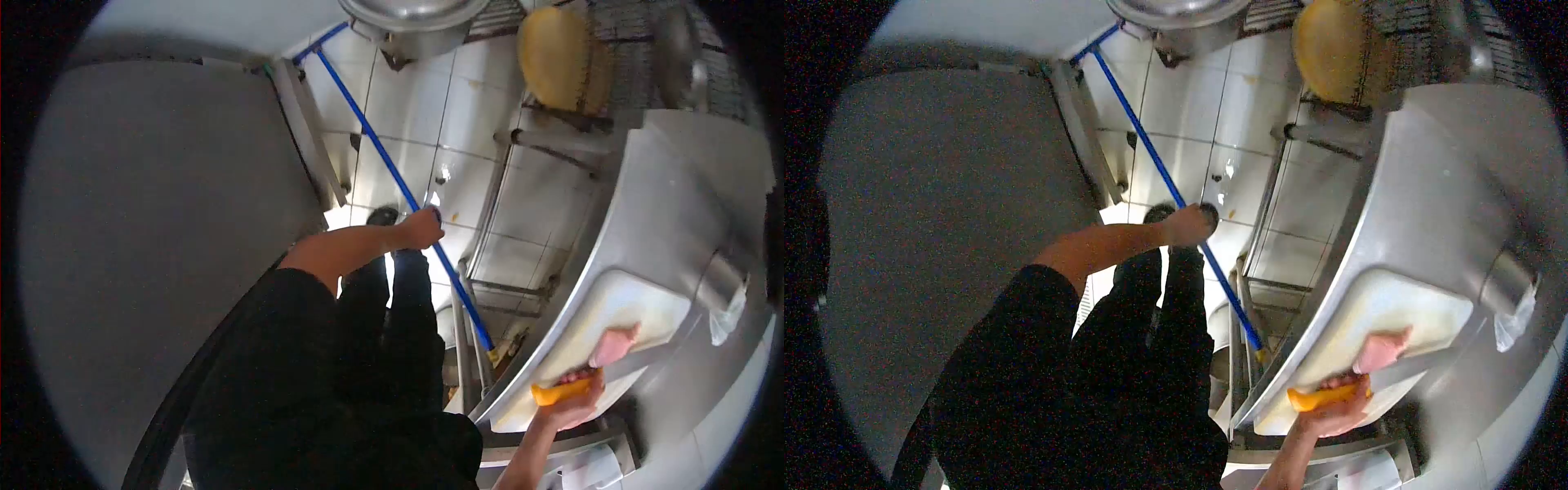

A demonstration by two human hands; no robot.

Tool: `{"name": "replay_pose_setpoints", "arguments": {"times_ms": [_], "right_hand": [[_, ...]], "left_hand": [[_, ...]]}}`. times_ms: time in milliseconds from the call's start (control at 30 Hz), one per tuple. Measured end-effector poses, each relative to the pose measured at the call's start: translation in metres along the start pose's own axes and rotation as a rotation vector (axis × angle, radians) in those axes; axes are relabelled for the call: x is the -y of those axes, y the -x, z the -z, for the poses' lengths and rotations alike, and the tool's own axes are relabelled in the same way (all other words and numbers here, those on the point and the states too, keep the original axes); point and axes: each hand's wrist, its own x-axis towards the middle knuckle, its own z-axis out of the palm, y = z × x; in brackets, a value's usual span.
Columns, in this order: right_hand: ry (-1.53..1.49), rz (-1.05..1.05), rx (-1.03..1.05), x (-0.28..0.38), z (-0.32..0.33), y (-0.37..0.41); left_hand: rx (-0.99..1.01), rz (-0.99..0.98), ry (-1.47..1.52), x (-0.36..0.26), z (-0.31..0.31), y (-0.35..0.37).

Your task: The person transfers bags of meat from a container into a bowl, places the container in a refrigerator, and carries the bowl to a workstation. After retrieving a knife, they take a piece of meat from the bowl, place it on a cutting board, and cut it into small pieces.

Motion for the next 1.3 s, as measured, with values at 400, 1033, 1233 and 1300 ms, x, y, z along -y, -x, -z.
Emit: {"name": "replay_pose_setpoints", "arguments": {"times_ms": [400,1033,1233,1300], "right_hand": [[-0.13,0.075,0.133,-0.006,0.005,-0.01],[-0.126,0.013,0.032,0.017,-0.001,0.0],[0.697,0.155,-0.124,0.034,-0.008,0.006],[0.788,0.088,-0.093,0.032,-0.001,-0.004]], "left_hand": [[-0.542,0.268,0.186,0.016,0.183,0.128],[-1.593,1.128,0.612,0.362,0.562,0.343],[-1.398,1.079,0.998,0.414,0.642,0.36],[-1.362,1.021,1.074,0.438,0.654,0.365]]}}
